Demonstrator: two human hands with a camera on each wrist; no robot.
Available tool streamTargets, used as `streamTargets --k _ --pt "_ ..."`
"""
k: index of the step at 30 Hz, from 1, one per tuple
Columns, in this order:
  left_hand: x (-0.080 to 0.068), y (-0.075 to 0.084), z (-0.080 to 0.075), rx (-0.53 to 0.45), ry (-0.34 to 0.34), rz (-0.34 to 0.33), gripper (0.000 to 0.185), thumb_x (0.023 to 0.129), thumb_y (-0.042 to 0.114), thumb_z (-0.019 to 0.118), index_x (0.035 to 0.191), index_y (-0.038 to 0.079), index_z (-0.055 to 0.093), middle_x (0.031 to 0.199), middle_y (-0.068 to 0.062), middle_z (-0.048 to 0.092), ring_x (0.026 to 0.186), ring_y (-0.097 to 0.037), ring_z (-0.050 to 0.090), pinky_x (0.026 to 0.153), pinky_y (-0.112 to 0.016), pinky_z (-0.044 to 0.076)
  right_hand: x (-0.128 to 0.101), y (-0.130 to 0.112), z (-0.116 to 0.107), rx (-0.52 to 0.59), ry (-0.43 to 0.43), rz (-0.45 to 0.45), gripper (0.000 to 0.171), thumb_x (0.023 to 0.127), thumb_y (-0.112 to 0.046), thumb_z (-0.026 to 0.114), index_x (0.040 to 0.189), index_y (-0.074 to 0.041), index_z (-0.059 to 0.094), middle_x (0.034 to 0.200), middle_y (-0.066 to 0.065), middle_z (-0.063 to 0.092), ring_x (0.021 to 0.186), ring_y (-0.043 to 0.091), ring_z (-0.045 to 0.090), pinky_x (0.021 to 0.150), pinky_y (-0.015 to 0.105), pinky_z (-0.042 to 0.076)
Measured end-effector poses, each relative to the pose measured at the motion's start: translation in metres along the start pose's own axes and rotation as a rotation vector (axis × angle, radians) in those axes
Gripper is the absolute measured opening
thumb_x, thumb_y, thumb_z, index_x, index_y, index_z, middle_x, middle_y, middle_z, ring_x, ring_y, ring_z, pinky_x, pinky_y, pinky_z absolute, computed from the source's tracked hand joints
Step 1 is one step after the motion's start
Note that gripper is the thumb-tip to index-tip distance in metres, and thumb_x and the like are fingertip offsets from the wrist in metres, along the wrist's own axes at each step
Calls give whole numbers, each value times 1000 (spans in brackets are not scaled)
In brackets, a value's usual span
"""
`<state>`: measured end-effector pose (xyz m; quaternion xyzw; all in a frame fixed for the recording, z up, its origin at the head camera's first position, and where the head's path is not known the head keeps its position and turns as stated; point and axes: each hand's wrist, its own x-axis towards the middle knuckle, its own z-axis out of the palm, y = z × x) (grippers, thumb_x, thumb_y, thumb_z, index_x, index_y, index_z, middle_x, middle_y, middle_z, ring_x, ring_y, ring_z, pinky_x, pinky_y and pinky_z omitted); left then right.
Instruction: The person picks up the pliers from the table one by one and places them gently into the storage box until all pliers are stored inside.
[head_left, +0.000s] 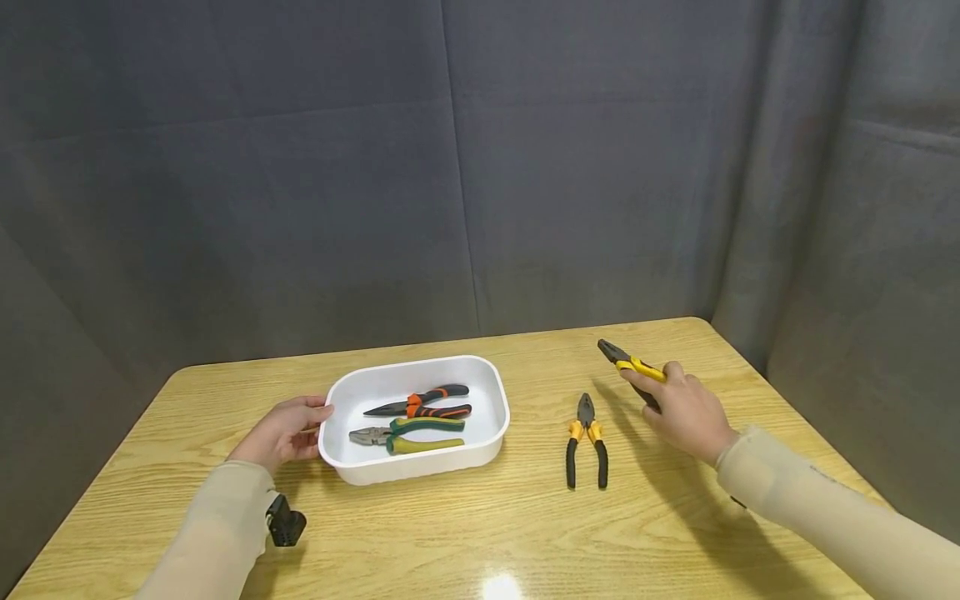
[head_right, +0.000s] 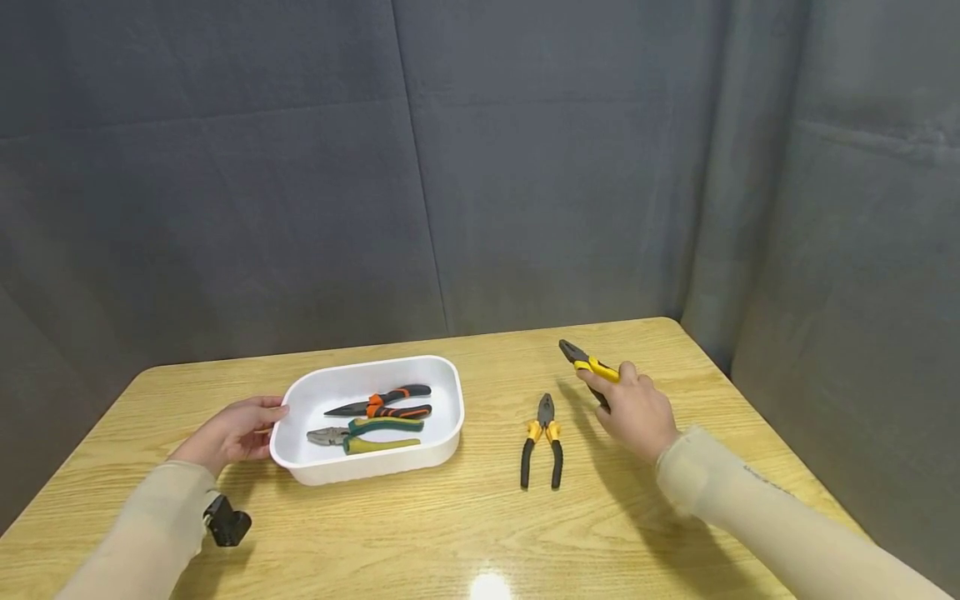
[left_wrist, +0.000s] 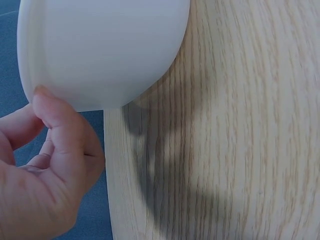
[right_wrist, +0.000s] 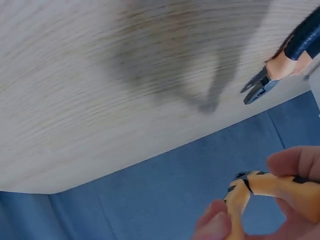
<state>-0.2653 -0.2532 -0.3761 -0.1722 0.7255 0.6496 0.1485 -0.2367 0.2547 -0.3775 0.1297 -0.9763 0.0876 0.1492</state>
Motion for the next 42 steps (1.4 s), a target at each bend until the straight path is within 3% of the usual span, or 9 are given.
streamTargets --k 4,8,21,30,42 --pt "-1 1 -1 -5 -3 -1 47 101 11 52 142 -2 34 95 -9 52 69 -13 52 61 -23 53 1 -5 -5 -36 40 -76 49 83 -5 65 131 -13 61 99 25 48 55 24 41 39 32 35" --pt "-2 1 -3 2 -1 1 47 101 11 52 143 -3 34 96 -9 53 69 -13 53 61 -23 53 0 -12 -8 -64 56 -129 50 80 -4 68 129 -15 63 95 21 50 54 23 40 39 30 36" --pt "0 2 -2 15 14 -13 48 101 12 52 143 -2 34 97 -10 52 70 -14 51 59 -22 52 3 -34 -18 51 9 -119 51 84 -5 59 134 -17 60 95 15 50 59 21 41 42 30 33" --pt "1 3 -1 31 5 5 45 102 12 51 142 -2 35 92 -9 51 67 -13 49 56 -21 51 9 -50 -22 73 20 -178 52 85 -4 59 135 -18 59 99 15 50 60 19 40 45 28 34" --pt "0 0 0 20 7 8 45 101 11 51 141 -2 36 93 -9 51 68 -14 49 57 -21 51 20 -72 -19 42 40 -326 53 85 -5 61 136 -21 59 107 18 52 70 20 45 48 27 37"
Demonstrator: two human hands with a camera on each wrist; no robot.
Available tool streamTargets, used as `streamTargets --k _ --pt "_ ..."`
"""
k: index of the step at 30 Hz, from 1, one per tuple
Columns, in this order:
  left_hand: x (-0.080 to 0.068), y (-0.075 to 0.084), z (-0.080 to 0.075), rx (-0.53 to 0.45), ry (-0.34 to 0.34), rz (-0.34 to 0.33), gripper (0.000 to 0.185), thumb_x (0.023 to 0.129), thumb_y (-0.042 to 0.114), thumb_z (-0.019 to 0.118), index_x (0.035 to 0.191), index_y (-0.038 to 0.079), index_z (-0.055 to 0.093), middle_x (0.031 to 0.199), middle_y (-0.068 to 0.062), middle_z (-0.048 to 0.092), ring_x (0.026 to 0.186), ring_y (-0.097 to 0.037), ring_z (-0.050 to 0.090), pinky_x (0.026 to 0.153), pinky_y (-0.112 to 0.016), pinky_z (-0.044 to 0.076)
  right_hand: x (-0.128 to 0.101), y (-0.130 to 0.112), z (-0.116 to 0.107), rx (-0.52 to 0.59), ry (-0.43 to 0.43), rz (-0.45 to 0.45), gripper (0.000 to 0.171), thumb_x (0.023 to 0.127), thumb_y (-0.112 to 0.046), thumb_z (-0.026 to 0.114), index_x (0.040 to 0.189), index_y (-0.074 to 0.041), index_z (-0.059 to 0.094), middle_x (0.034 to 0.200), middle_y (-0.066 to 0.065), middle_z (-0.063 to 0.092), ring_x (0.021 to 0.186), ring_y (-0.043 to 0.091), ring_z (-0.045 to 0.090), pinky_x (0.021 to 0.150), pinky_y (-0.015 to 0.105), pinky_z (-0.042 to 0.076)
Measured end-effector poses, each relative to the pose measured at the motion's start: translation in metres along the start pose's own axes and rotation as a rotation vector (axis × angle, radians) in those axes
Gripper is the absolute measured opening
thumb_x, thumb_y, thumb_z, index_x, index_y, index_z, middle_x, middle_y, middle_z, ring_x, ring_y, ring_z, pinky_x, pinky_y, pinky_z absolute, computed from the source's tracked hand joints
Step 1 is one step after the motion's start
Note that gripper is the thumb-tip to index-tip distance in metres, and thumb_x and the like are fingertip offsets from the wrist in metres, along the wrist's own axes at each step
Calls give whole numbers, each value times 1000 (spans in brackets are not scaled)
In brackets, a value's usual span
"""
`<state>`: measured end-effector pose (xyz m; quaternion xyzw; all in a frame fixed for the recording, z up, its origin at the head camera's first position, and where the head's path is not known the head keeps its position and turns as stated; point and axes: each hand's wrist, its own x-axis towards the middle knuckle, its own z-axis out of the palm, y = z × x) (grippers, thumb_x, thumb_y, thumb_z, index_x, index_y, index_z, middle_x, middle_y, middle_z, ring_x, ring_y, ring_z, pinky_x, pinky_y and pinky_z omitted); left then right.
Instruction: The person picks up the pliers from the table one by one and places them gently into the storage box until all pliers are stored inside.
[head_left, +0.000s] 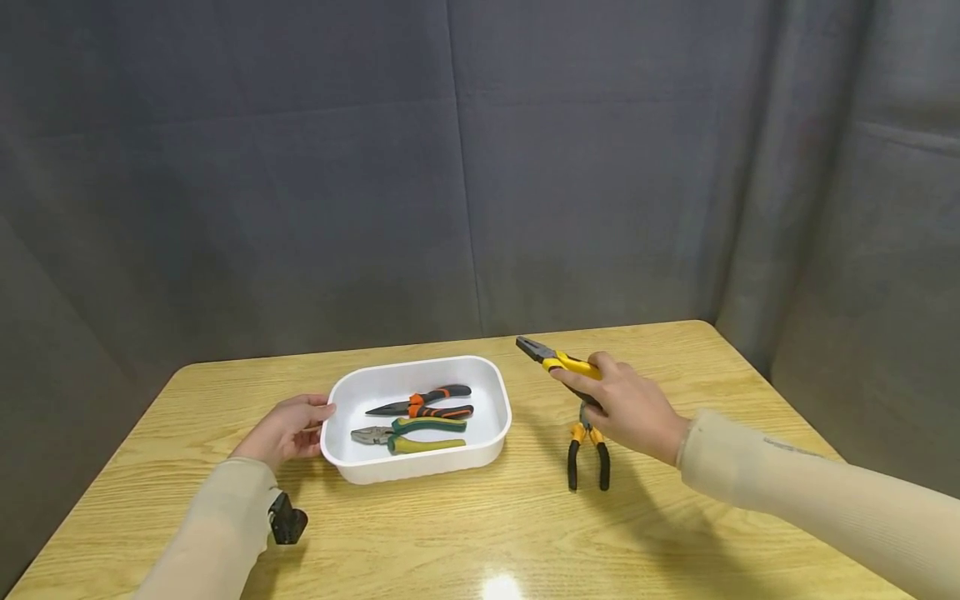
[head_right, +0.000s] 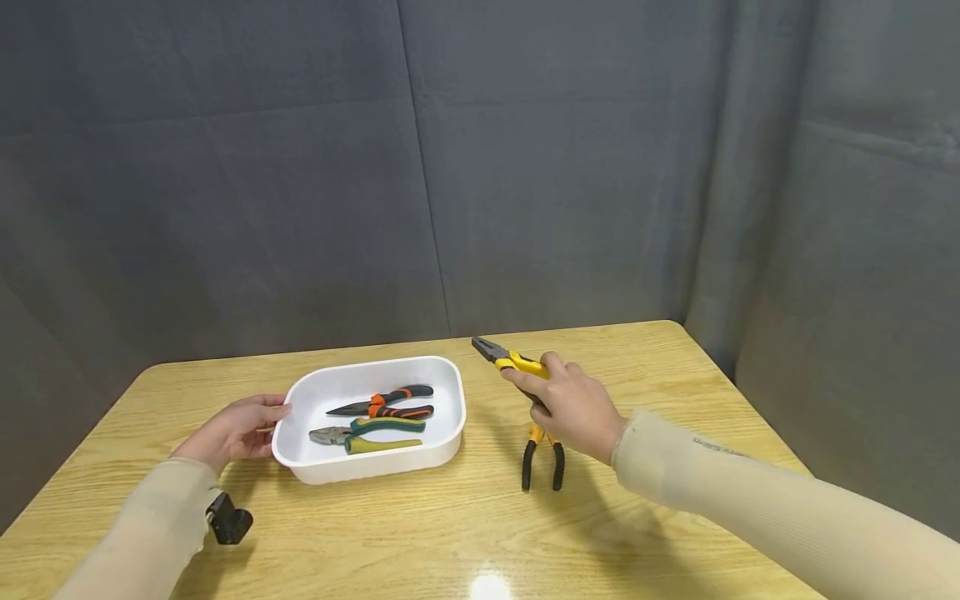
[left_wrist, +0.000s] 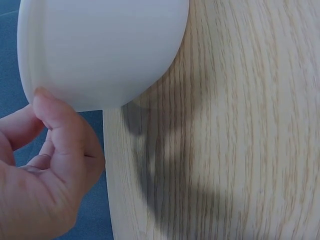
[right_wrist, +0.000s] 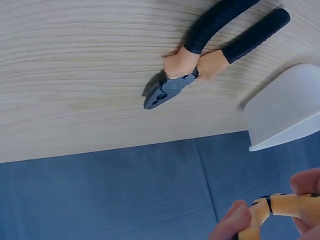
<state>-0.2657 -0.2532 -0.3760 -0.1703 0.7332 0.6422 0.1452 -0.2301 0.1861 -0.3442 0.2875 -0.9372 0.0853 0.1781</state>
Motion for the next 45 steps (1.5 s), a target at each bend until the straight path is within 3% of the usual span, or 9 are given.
streamTargets --k 11,37,45 --pt "1 3 0 7 5 -7 45 101 11 51 141 -2 36 92 -10 51 68 -14 49 55 -21 50 12 -10 2 7 12 -51 53 86 -6 62 136 -20 59 112 20 52 76 22 50 57 33 43" --pt "0 2 2 36 24 -15 45 102 12 51 142 -2 36 96 -11 52 69 -15 49 56 -21 50 42 -40 10 -12 18 -218 50 87 -7 59 134 -24 60 109 15 53 73 24 52 49 30 43" --pt "0 2 1 39 16 -11 45 102 12 51 142 -2 36 97 -12 51 68 -15 49 56 -21 50 52 -47 16 -24 15 -265 46 90 -11 63 134 -24 61 109 14 54 78 26 55 57 36 49"
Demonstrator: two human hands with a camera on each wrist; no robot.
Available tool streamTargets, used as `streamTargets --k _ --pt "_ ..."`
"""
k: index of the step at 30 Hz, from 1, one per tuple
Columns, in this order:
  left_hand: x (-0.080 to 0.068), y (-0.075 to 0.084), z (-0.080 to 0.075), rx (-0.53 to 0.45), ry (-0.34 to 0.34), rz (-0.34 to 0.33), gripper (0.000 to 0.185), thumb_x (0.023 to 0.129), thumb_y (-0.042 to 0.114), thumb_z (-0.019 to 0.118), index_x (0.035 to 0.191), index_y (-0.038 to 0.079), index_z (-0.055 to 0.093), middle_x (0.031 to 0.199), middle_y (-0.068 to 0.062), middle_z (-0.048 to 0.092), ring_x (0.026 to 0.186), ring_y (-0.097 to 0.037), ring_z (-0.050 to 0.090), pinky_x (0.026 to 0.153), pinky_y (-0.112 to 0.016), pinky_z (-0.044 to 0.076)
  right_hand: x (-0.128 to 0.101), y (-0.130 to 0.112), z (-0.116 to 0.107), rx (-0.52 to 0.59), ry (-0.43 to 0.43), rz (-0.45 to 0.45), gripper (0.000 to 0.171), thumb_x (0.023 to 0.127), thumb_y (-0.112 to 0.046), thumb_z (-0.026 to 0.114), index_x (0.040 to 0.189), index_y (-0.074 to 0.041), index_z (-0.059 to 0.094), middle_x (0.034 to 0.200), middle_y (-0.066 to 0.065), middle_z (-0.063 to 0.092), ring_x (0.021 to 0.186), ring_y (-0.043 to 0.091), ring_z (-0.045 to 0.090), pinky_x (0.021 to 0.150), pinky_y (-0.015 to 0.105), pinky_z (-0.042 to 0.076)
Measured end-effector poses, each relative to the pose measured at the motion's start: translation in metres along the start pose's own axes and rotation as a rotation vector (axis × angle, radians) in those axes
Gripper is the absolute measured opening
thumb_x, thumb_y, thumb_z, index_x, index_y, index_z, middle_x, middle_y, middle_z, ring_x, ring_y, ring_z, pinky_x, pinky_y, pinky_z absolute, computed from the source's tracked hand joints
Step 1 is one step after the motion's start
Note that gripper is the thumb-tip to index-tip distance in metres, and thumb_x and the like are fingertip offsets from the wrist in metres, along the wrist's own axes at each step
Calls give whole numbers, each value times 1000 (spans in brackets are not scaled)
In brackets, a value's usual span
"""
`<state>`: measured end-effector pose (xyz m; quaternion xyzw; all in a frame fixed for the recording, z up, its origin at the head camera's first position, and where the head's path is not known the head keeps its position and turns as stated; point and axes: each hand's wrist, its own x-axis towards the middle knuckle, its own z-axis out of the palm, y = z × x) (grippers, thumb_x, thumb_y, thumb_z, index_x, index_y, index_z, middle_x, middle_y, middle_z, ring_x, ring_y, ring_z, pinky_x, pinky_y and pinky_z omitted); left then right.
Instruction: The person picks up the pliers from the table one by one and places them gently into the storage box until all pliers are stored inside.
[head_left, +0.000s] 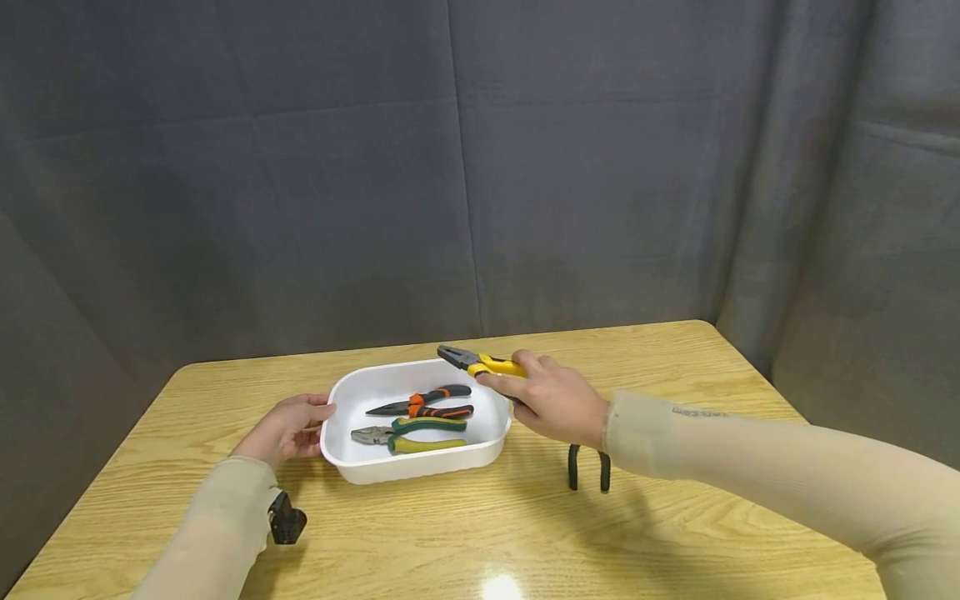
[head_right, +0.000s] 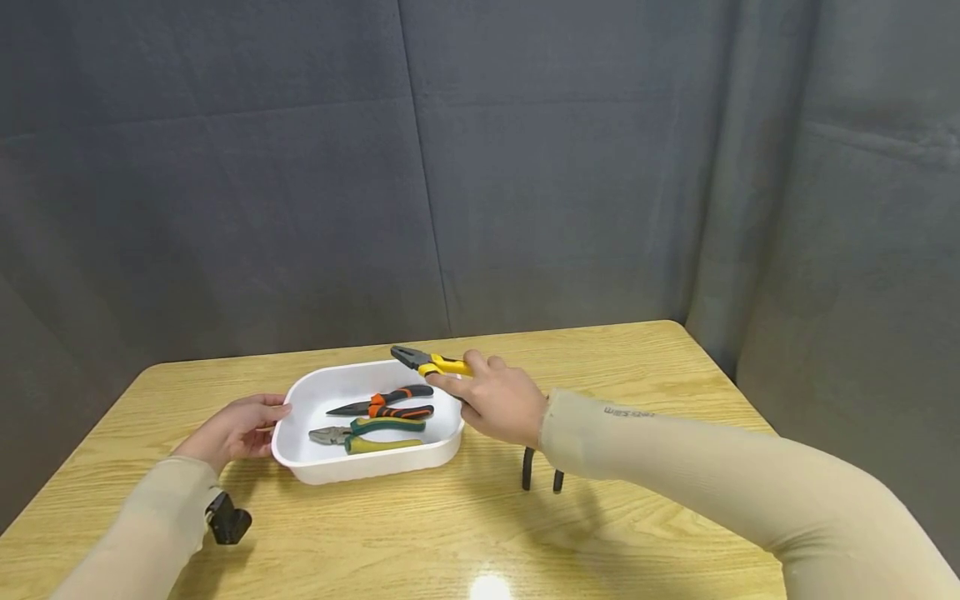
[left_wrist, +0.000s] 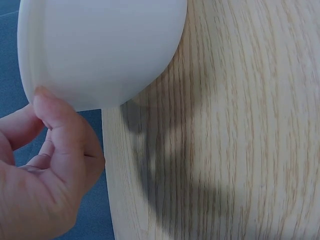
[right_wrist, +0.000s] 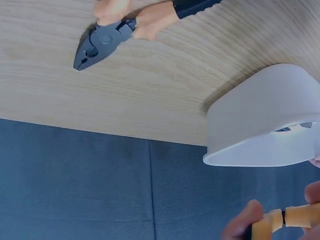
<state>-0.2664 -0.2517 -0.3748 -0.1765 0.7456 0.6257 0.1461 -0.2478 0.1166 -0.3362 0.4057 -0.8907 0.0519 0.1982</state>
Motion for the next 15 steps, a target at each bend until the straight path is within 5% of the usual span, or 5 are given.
streamTargets --k 15 --pt "0 1 -1 8 4 2 45 102 13 51 141 -2 36 95 -10 52 67 -15 49 55 -21 50 19 -7 11 -112 -50 -107 50 88 -11 62 136 -26 58 116 17 55 80 28 59 45 28 44"
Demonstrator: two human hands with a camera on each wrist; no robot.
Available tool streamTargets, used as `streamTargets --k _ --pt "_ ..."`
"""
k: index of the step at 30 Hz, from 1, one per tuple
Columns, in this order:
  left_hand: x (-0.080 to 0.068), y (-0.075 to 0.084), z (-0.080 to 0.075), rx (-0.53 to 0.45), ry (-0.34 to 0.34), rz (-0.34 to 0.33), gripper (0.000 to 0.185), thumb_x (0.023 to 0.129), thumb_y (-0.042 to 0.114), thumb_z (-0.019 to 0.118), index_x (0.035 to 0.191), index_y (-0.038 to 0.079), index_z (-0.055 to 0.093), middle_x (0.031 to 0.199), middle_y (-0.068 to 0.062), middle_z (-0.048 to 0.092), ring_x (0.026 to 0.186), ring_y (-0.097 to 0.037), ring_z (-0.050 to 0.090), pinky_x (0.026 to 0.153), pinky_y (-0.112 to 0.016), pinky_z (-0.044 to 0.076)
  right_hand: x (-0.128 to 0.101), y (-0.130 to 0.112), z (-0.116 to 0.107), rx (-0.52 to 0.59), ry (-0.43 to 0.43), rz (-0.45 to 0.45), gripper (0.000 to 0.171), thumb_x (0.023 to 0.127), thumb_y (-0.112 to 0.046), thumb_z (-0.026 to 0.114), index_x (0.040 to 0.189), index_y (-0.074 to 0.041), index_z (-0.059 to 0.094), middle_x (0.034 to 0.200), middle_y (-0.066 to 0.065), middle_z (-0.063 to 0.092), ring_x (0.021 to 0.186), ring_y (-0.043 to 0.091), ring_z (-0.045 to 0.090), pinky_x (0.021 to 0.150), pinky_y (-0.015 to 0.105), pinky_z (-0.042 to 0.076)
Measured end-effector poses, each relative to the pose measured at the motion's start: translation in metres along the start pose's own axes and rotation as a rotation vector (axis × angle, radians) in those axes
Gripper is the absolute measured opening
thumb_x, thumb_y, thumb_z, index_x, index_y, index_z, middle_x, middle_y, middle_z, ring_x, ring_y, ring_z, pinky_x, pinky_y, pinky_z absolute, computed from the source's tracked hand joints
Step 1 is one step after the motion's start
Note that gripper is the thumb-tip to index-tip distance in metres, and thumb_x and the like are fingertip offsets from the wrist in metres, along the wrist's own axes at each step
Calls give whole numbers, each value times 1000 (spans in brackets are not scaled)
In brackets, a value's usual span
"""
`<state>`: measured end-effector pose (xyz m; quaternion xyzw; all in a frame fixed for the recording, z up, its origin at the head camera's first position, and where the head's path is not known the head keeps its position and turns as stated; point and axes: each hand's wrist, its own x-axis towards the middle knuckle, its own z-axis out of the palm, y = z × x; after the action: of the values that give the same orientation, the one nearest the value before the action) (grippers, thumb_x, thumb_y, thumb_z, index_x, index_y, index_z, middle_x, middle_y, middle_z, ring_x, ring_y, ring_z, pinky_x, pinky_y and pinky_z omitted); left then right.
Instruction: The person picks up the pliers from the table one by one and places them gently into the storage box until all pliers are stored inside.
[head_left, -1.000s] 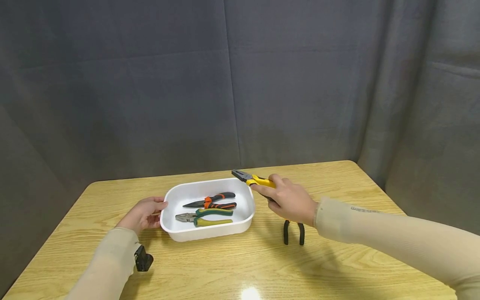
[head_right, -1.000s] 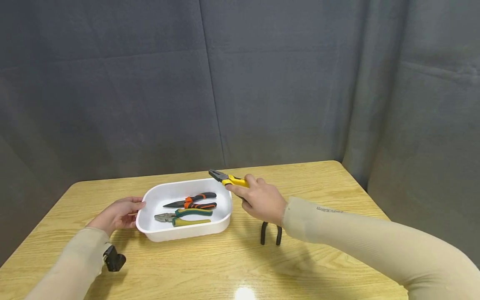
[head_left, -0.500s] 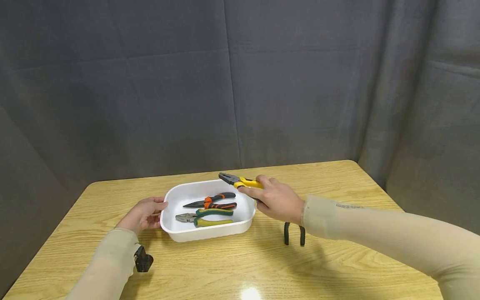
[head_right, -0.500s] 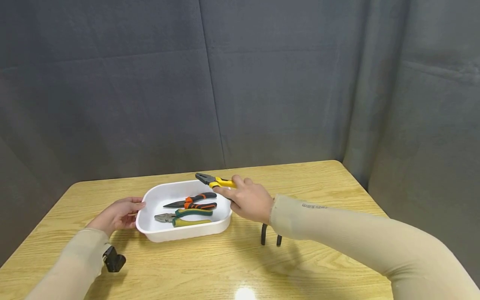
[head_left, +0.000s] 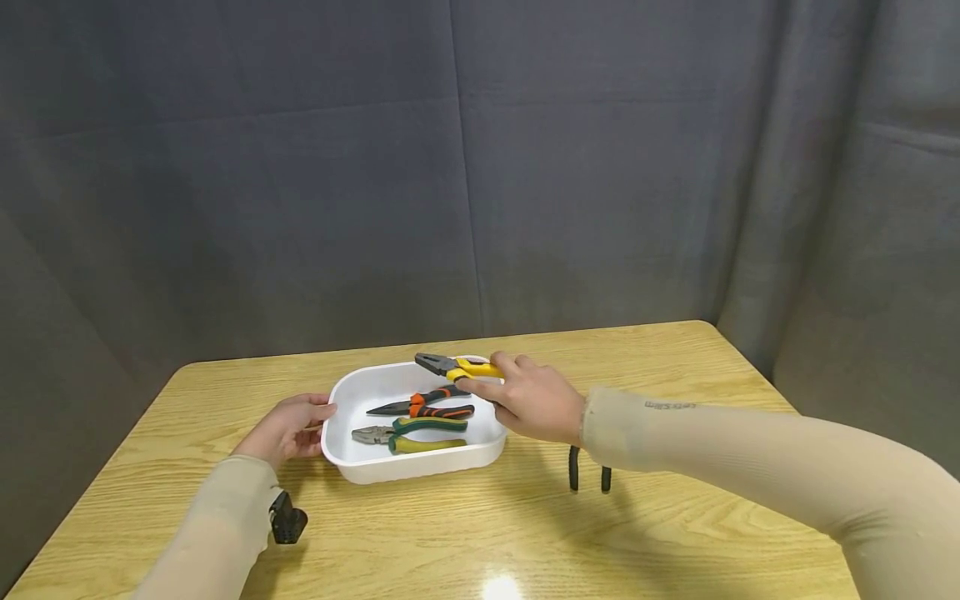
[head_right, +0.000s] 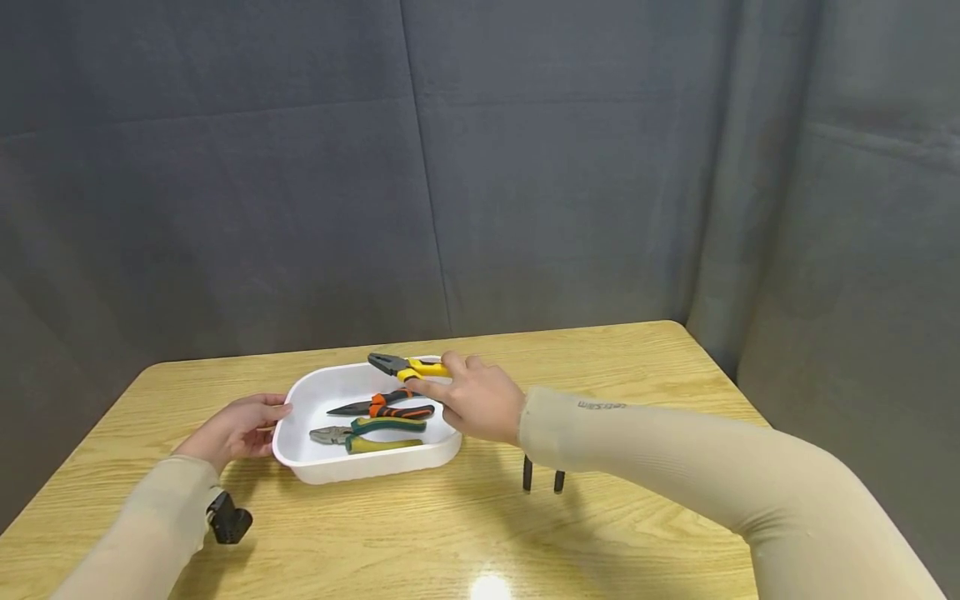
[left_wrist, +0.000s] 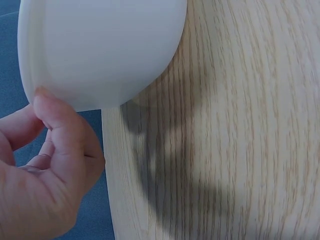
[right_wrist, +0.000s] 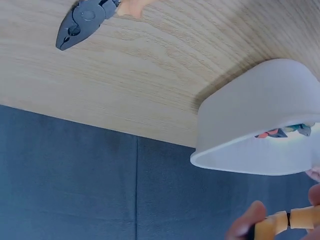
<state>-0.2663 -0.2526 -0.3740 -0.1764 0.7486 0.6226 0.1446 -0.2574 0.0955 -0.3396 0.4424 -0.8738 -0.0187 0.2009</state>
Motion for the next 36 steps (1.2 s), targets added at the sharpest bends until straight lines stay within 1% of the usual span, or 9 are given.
streamTargets --k 5,11,16,22,25,27,29,33,36 --pt "0 -1 1 -10 -1 -5 45 102 12 51 141 -2 36 98 -12 51 69 -16 49 55 -21 50 4 -3 6 -60 -11 -46 53 87 -10 61 137 -27 56 118 17 53 75 27 58 38 23 35" --pt "0 0 2 -12 -4 -1 44 102 11 51 141 -2 36 94 -10 52 67 -15 49 54 -20 49 12 -8 11 -83 -58 -52 52 90 -15 60 139 -29 53 119 16 52 72 23 55 39 21 34" --pt "-1 -2 1 -14 -8 -2 43 101 11 51 140 -3 36 91 -9 53 66 -15 49 54 -20 49 16 -13 15 -114 -58 -91 51 91 -15 58 139 -31 53 116 15 50 65 19 49 37 19 30" --pt "-3 -1 1 -19 -8 -4 43 101 11 51 140 -2 37 90 -8 52 65 -14 49 54 -20 49 23 -18 18 -104 -69 -111 51 92 -16 58 140 -32 52 117 14 49 72 22 52 37 20 33" --pt "-4 -1 0 -17 -7 -4 43 101 11 52 140 -2 37 90 -8 53 65 -14 49 54 -20 49 27 -20 20 -133 -67 -127 51 93 -18 58 141 -33 52 118 14 51 75 23 53 39 21 39" --pt "-4 -1 0 -15 -2 -7 43 101 11 52 140 -2 37 90 -8 53 66 -15 49 54 -20 49 30 -21 22 -162 -63 -148 51 93 -19 58 141 -33 52 116 14 52 74 22 52 46 24 44" --pt "-4 -1 0 -14 -3 -8 44 101 11 52 140 -2 37 91 -9 53 66 -15 50 54 -20 50 33 -22 23 -184 -64 -165 51 92 -19 58 141 -33 52 112 13 54 71 20 49 51 26 46" --pt "-5 0 1 -21 -8 -13 44 101 10 51 141 -2 36 91 -9 54 66 -15 49 54 -20 50 40 -23 24 -212 -88 -187 51 92 -20 57 141 -33 52 108 10 54 64 16 43 55 25 43" --pt "-5 1 2 -23 -7 -15 44 101 10 51 141 -1 36 90 -9 54 65 -15 49 53 -20 50 45 -24 25 -212 -128 -206 51 93 -21 56 142 -34 50 108 9 52 64 15 41 57 24 40"
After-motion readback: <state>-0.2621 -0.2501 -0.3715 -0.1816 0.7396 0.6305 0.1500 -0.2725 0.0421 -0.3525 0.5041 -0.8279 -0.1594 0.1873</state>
